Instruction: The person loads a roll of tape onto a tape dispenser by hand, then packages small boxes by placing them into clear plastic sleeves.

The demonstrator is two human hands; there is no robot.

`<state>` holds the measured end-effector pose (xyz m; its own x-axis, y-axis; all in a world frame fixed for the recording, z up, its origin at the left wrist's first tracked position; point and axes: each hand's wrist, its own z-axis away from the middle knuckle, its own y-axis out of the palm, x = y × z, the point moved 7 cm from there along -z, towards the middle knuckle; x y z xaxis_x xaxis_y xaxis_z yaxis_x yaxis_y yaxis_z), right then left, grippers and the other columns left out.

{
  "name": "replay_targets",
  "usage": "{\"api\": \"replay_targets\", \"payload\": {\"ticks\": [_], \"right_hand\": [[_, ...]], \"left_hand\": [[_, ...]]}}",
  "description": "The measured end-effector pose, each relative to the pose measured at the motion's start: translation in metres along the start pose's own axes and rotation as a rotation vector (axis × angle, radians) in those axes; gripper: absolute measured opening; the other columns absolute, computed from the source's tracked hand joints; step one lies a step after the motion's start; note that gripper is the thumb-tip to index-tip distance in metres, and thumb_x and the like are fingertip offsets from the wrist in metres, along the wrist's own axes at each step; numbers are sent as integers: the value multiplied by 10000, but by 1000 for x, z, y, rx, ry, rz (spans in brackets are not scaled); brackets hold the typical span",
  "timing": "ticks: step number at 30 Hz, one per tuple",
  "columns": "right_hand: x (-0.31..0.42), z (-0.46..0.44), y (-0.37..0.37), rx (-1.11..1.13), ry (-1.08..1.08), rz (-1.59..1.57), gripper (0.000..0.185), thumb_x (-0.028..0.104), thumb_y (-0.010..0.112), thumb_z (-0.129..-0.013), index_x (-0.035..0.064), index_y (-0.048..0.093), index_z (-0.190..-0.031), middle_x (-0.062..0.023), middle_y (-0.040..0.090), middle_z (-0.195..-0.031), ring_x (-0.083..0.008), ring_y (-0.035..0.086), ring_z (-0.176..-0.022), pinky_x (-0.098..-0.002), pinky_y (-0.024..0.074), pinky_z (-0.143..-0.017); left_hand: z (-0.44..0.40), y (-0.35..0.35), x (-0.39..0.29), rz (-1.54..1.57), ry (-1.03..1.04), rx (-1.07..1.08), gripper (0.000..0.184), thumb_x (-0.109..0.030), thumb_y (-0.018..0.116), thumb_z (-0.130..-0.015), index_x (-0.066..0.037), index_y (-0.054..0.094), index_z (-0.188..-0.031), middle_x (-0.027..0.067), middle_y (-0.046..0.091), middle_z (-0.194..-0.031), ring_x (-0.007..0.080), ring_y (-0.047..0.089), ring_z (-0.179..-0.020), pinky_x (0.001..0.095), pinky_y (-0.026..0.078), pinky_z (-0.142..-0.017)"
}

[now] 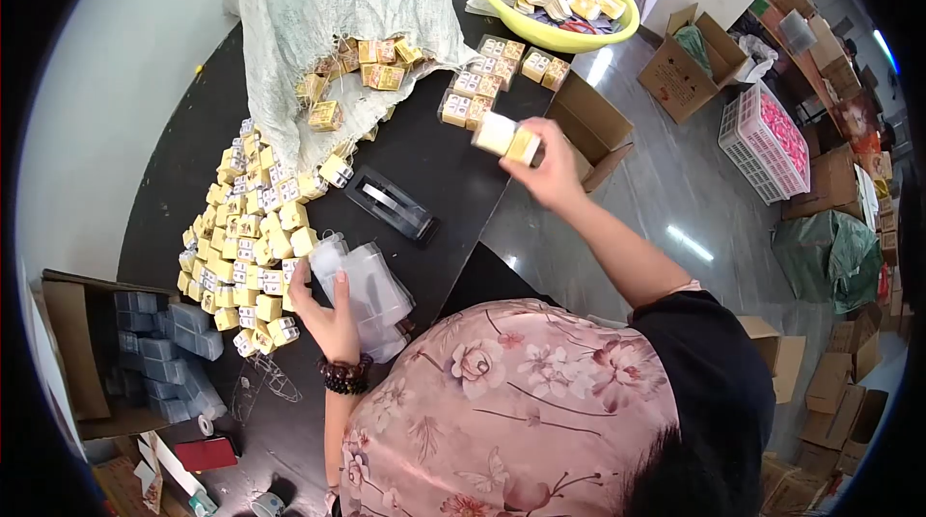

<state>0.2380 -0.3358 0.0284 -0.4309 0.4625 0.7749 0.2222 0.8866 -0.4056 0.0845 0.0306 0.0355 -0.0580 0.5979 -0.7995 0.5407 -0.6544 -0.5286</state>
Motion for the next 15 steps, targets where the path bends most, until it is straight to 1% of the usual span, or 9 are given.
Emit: {"api": "replay_targets", "payload": {"ticks": [1,2,3,4,8,10,11,13,15], "right_hand": [[-33,-11,-11,-102,-2,92,528,22,798,-700,36,501,-1137,-113,530,-1168,-242,561,-1068,-346,466,-921],[-40,-23,-21,-148,-64,315,530,20,800,-679,35,515,-1126,-127,522,-1178,-303,528,-1123,-387,444,-960],[-58,-32,-22,-162,-91,354,537,17,797,-670,37,520,-1130,-139,514,-1185,-330,507,-1145,-398,434,-975],[-76,-38,-20,-178,-116,394,545,13,795,-662,39,525,-1134,-152,507,-1193,-357,485,-1167,-409,424,-991],[-105,-59,-13,-79,-223,330,461,-13,743,-704,40,550,-1119,-162,498,-1201,-366,480,-1176,-420,418,-998],[-106,-65,-9,-88,-342,498,368,-27,683,-751,37,571,-1096,-171,493,-1199,-373,475,-1180,-425,411,-1008],[-109,-65,-6,-88,-346,495,368,-27,683,-751,37,571,-1096,-171,493,-1199,-373,475,-1180,-425,411,-1008],[-95,-64,-7,-152,-344,554,300,-23,639,-791,28,585,-1081,-167,491,-1210,-367,490,-1144,-422,422,-979],[-51,-50,1,-182,-333,515,303,-18,641,-797,25,584,-1092,-168,501,-1197,-363,494,-1123,-421,425,-962]], "left_hand": [[6,-3,9,2,5,-3,588,-233,696,-863,17,445,-1332,184,479,-1315,303,458,-1212,402,320,-1055],[15,-5,21,-164,-23,-11,620,-242,715,-845,13,440,-1339,204,461,-1317,328,449,-1208,414,314,-1057],[25,-6,37,-330,-53,-18,653,-251,733,-826,8,435,-1346,224,442,-1318,352,440,-1205,426,308,-1059],[32,-1,67,-313,-78,44,634,-258,736,-824,-3,460,-1335,238,426,-1310,373,436,-1194,435,322,-1047],[43,3,75,-135,-210,121,589,-246,726,-835,5,487,-1311,226,441,-1273,365,441,-1176,433,343,-1022],[43,-4,65,-178,-52,2,516,-224,705,-857,21,515,-1270,195,481,-1185,311,486,-1102,391,390,-960],[43,-6,66,-178,-52,-3,516,-224,705,-857,21,515,-1270,195,481,-1185,311,486,-1102,391,390,-960],[42,-11,65,-111,-170,-19,403,-172,661,-895,21,537,-1226,125,538,-1052,205,540,-974,315,437,-843],[43,-16,67,166,-274,-114,308,-109,614,-926,11,542,-1200,57,575,-959,107,552,-853,242,447,-738]]}}
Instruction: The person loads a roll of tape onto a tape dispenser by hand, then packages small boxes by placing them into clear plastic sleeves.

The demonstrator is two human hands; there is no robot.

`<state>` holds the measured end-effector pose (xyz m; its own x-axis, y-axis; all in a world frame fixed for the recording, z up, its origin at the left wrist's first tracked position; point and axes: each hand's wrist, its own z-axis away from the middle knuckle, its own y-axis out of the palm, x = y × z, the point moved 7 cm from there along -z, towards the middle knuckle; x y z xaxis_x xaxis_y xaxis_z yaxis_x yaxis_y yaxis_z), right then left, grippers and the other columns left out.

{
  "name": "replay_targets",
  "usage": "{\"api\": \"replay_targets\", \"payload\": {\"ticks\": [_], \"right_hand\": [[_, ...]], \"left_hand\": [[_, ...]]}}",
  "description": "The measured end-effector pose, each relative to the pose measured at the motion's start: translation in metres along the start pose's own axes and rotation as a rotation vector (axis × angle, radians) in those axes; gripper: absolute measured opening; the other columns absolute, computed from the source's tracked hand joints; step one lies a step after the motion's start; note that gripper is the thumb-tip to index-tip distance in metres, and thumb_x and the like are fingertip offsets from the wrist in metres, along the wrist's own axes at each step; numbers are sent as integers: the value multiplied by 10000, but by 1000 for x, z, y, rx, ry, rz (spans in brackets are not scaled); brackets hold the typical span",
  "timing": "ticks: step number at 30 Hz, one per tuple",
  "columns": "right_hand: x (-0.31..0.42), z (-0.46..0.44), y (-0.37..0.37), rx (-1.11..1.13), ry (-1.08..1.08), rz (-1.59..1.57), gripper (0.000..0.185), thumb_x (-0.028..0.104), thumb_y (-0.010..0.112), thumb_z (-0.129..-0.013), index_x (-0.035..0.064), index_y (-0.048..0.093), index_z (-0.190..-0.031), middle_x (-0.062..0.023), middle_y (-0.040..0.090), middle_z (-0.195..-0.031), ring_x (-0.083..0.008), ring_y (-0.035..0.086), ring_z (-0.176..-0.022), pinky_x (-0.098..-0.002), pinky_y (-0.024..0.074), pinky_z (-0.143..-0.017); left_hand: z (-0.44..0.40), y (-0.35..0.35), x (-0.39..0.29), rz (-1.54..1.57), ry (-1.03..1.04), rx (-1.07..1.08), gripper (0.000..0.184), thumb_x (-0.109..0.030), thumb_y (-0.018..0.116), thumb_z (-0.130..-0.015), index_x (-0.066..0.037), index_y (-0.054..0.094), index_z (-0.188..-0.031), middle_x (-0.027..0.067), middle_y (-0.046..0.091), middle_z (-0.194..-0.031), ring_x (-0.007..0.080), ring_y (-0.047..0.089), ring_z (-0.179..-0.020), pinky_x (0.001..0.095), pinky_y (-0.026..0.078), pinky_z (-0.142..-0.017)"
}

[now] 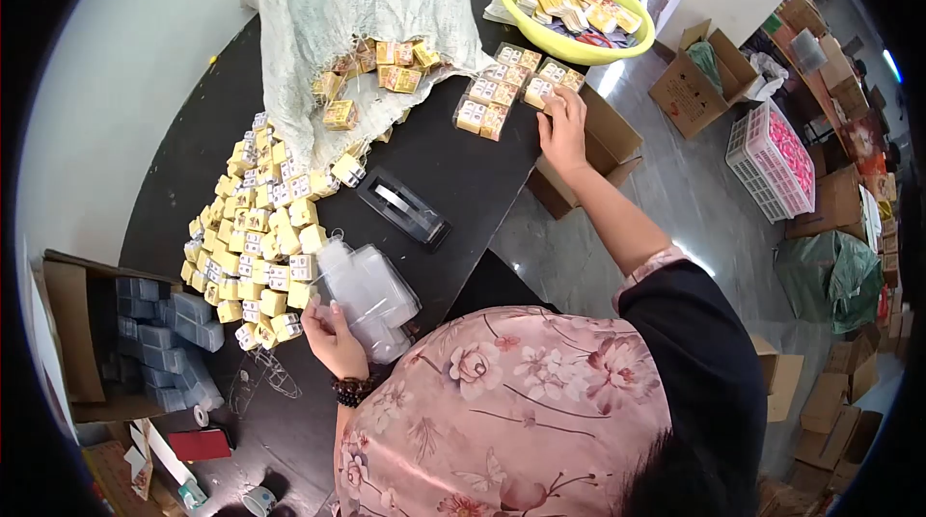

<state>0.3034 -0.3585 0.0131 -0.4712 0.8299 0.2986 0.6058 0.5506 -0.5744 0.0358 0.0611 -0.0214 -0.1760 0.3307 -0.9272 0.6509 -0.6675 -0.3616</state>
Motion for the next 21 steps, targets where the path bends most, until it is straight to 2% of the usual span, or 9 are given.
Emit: {"api": "replay_targets", "payload": {"ticks": [2,3,4,6,8,12,15,17,21], "right_hand": [[72,2,-12,-1,-19,-185,271,21,638,-840,15,591,-1107,-160,539,-1134,-324,532,-1038,-388,441,-901],[106,13,-4,150,71,-530,269,79,616,-903,26,569,-1163,-126,562,-1105,-254,560,-1018,-353,454,-898],[139,43,25,405,414,-1096,292,116,568,-958,32,524,-1235,-91,562,-1123,-179,573,-988,-315,472,-885],[233,72,26,813,724,-1595,253,160,481,-1011,11,518,-1212,-61,585,-1063,-120,585,-924,-264,500,-828],[269,91,27,1105,628,-1486,220,186,489,-1011,-13,561,-1074,-42,604,-919,-101,598,-818,-256,507,-765],[283,87,28,1185,510,-1286,228,185,473,-1018,-12,582,-979,-36,634,-836,-92,601,-768,-252,508,-714],[287,94,30,1178,273,-1111,208,156,455,-1016,11,574,-927,-12,596,-777,-82,559,-716,-238,469,-651],[302,85,26,1059,35,-1021,220,142,470,-1000,-8,599,-904,-37,579,-689,-102,509,-632,-260,427,-568],[318,90,36,1167,118,-1208,234,148,401,-1028,-10,544,-933,-43,541,-768,-98,487,-690,-240,410,-652]], "left_hand": [[2,6,-33,253,88,3,346,-36,586,-931,7,468,-1253,32,601,-951,68,542,-784,204,449,-701],[5,6,-43,275,89,27,394,-20,589,-926,9,427,-1284,40,605,-968,69,545,-781,199,452,-703],[7,10,-51,287,92,65,467,-2,599,-913,2,368,-1320,48,595,-974,73,561,-799,191,453,-696],[14,23,-76,372,92,122,512,5,595,-908,-11,343,-1354,33,571,-974,70,529,-774,195,448,-694],[11,27,-74,85,294,191,613,27,615,-865,-41,351,-1414,100,537,-1091,148,524,-830,269,470,-730],[15,6,-83,-180,359,122,774,-98,808,-720,-73,423,-1391,211,347,-1353,339,448,-1151,373,469,-900],[24,-12,-94,-320,542,23,796,-194,828,-683,-83,449,-1373,229,380,-1371,392,418,-1202,473,380,-998],[25,-29,-103,-394,612,67,819,-285,811,-652,-88,459,-1364,171,429,-1358,363,411,-1239,487,335,-1027],[33,-56,-107,-392,671,-69,513,-225,795,-625,-86,526,-1039,88,495,-1066,272,479,-1066,415,350,-898]]}}
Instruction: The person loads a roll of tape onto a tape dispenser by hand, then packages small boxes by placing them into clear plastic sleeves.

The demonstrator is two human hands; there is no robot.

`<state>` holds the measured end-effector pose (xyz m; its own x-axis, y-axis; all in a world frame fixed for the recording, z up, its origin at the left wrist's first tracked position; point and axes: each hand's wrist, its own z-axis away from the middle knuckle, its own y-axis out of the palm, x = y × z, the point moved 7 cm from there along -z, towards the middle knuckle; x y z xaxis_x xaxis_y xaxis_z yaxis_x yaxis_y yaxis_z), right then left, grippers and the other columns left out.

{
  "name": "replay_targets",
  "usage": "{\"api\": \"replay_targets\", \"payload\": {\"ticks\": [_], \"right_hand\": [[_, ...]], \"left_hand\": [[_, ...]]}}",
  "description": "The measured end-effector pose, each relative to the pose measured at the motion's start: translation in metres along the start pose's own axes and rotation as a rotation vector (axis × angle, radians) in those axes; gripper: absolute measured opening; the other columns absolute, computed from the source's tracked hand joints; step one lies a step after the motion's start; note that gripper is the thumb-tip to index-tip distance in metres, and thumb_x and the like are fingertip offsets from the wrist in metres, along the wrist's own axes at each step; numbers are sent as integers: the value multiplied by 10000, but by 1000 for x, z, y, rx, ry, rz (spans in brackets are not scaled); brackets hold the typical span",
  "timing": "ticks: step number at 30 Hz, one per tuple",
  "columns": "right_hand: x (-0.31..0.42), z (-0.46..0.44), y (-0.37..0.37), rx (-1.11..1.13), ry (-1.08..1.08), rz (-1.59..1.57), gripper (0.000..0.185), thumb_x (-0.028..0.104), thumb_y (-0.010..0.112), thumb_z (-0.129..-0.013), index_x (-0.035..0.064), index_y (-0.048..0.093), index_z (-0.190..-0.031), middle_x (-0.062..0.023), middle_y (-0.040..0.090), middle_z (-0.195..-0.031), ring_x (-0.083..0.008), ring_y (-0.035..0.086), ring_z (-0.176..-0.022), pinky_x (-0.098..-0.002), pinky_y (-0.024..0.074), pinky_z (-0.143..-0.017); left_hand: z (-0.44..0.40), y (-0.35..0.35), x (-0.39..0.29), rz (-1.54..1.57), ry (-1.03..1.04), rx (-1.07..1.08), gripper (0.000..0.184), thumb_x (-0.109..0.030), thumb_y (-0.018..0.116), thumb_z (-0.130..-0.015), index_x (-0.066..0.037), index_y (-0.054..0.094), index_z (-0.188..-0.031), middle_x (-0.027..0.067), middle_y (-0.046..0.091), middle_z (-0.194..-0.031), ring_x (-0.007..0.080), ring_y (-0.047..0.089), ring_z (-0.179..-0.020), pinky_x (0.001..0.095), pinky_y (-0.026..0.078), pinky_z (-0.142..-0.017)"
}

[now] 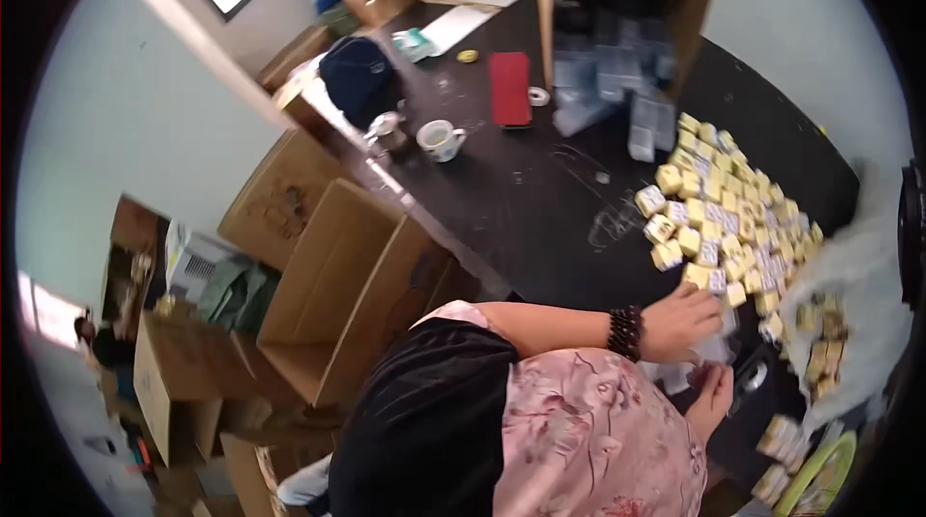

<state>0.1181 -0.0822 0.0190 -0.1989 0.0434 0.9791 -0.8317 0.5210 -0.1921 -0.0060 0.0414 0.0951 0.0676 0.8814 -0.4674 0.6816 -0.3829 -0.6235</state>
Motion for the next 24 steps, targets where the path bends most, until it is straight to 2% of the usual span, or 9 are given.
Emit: {"api": "replay_targets", "payload": {"ticks": [6,7,8,10,12,14,18,21,24], "right_hand": [[25,-24,33,136,-168,216,285,168,361,-1042,-36,555,-1005,-90,574,-905,-153,552,-789,-259,459,-743],[14,-30,38,270,-61,69,319,226,424,-1021,-14,538,-1196,-117,580,-1129,-197,585,-962,-335,475,-852],[14,-31,37,275,-58,73,319,226,424,-1021,-14,538,-1196,-117,580,-1129,-197,585,-962,-335,475,-852],[22,-21,65,539,429,-642,517,313,520,-965,31,416,-1385,-125,515,-1311,-246,545,-1147,-439,439,-964],[33,-11,73,781,518,-757,725,358,607,-887,63,292,-1470,-124,455,-1394,-277,486,-1253,-508,378,-1041],[51,-12,78,886,510,-774,781,283,683,-818,-24,312,-1432,-129,479,-1361,-254,505,-1240,-469,392,-1053],[31,-24,64,630,501,-379,307,-13,682,-819,-6,594,-1113,-52,675,-935,-118,650,-835,-267,533,-765],[20,-18,62,575,433,-188,297,45,713,-840,-15,574,-1096,-50,655,-899,-90,628,-808,-262,525,-712],[22,-6,70,695,398,-186,425,131,675,-898,9,489,-1261,-53,632,-935,-94,602,-813,-252,496,-716]], "left_hand": [[27,-9,20,134,-158,-40,269,-188,749,-713,-120,531,-857,36,491,-918,222,482,-966,387,312,-858],[31,-10,20,160,-162,-14,239,-183,740,-728,-124,533,-831,30,491,-905,219,482,-965,392,302,-863],[36,-12,25,187,-192,20,213,-200,725,-759,-126,532,-810,21,510,-901,211,492,-970,397,283,-872],[38,-18,27,349,-195,40,206,-225,715,-795,-135,531,-820,18,542,-929,203,507,-983,392,273,-889],[36,-30,21,404,-162,60,184,-240,680,-859,-131,537,-819,25,588,-1036,179,533,-1033,389,262,-939],[32,-36,16,506,-174,102,174,-226,675,-871,-127,556,-792,34,616,-1067,174,558,-1030,386,258,-978],[26,-43,12,340,-136,280,223,-222,782,-774,-121,587,-735,0,654,-971,139,601,-956,402,266,-1024],[28,-45,8,237,-74,296,188,-196,798,-743,-96,651,-804,-3,672,-967,150,614,-913,419,327,-1004],[28,-51,5,271,-77,352,175,-178,790,-742,-75,667,-811,19,683,-903,190,637,-874,360,426,-923]]}}
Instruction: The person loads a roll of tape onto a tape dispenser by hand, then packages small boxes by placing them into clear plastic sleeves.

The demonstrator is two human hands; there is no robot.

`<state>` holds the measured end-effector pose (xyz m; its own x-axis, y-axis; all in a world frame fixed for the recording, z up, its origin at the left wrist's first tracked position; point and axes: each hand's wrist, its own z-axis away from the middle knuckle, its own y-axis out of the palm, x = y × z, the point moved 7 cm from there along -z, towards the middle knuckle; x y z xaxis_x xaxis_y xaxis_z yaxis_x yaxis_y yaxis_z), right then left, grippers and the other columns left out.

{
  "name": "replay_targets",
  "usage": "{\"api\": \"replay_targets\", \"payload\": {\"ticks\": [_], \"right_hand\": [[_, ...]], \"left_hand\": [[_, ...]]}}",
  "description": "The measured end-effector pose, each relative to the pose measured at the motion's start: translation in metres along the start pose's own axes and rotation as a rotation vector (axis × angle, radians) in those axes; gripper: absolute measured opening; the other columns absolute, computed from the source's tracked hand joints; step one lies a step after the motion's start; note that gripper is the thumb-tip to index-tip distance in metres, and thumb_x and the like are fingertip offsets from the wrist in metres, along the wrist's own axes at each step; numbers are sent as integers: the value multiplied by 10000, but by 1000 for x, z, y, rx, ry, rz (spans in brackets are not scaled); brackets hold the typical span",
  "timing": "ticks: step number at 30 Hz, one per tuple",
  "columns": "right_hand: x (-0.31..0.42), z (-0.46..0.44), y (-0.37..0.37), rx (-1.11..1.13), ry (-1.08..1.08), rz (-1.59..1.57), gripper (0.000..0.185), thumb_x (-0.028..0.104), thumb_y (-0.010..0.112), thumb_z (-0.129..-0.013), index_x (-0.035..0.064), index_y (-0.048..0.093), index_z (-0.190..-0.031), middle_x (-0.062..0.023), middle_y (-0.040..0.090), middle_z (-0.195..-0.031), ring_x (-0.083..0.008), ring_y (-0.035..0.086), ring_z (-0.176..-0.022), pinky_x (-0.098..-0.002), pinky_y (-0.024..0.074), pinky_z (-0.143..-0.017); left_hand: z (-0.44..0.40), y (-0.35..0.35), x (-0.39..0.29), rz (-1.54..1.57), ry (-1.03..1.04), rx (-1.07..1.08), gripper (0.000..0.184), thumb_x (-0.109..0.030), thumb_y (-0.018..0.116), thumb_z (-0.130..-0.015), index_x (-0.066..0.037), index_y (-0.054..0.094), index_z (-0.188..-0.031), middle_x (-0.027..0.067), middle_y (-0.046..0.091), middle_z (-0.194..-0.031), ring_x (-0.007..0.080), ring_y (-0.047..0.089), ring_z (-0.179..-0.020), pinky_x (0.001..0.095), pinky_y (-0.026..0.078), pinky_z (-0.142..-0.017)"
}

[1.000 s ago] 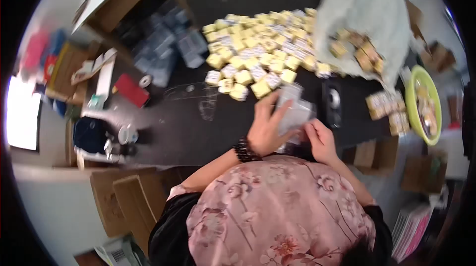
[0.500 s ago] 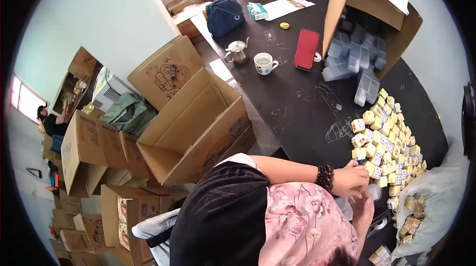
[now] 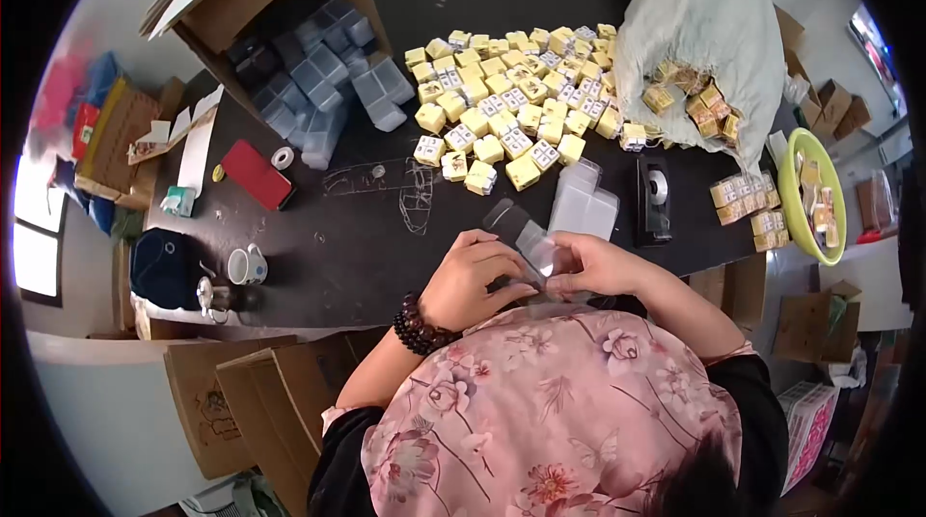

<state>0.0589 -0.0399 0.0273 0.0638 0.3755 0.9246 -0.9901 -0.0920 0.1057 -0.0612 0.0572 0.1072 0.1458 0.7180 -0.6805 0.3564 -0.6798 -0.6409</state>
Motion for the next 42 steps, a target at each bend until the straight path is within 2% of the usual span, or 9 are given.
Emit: {"api": "replay_targets", "payload": {"ticks": [4,7,13,17,22,27,32,36,42], "right_hand": [[12,-1,13,143,-74,44,541,208,602,-955,46,378,-1420,-65,636,-975,-123,592,-900,-260,472,-795],[18,-7,11,68,-103,237,438,258,592,-960,45,498,-1331,-84,661,-1072,-151,612,-935,-300,484,-823],[42,47,-205,-1357,-512,710,204,80,627,-863,29,627,-1061,-112,647,-930,-208,620,-794,-319,512,-690],[-5,91,-326,-1646,-181,921,324,119,683,-749,-32,624,-1029,-192,648,-996,-327,625,-976,-407,498,-853],[1,52,-334,-1408,-207,787,894,197,777,-697,-56,285,-1400,-282,439,-1342,-430,478,-1197,-437,398,-1014],[2,53,-305,-1291,-257,176,847,132,706,-787,55,199,-1462,-195,551,-1196,-296,606,-1034,-364,481,-896],[33,64,-157,-602,-496,-590,669,32,576,-891,109,259,-1476,-104,556,-1163,-188,589,-1035,-323,488,-905],[39,66,-89,-664,-609,-130,490,21,607,-908,71,428,-1362,-44,531,-1162,-112,535,-1066,-271,467,-912],[34,72,-81,-742,-595,-281,423,26,615,-909,53,471,-1306,-36,567,-1087,-93,559,-979,-238,483,-830]], "left_hand": [[19,7,10,326,-195,89,110,-67,759,-761,-24,688,-833,77,700,-911,212,662,-879,308,507,-816],[33,29,26,590,-343,257,156,6,685,-832,13,693,-988,96,704,-1015,167,655,-965,283,506,-870],[60,78,40,1173,-496,472,342,-56,518,-977,6,534,-1313,103,563,-1319,152,510,-1209,285,387,-1034],[50,81,41,1034,-489,524,377,-77,496,-991,-3,490,-1360,102,535,-1352,163,491,-1230,290,363,-1052],[27,81,37,1109,-574,574,460,-58,474,-992,29,364,-1430,152,552,-1321,185,505,-1225,300,347,-1069],[-2,49,50,1140,-488,-12,559,-6,549,-941,37,316,-1447,161,615,-1223,126,568,-1068,242,420,-930],[-30,39,53,853,-484,-91,556,21,611,-904,16,382,-1411,119,665,-1103,91,596,-997,201,462,-832],[-49,54,36,805,-442,-8,555,15,600,-915,12,366,-1419,123,662,-1106,117,604,-1022,230,469,-865],[-53,53,25,835,-366,-128,526,-7,598,-918,47,380,-1395,115,657,-1113,155,600,-1056,261,446,-933]]}}
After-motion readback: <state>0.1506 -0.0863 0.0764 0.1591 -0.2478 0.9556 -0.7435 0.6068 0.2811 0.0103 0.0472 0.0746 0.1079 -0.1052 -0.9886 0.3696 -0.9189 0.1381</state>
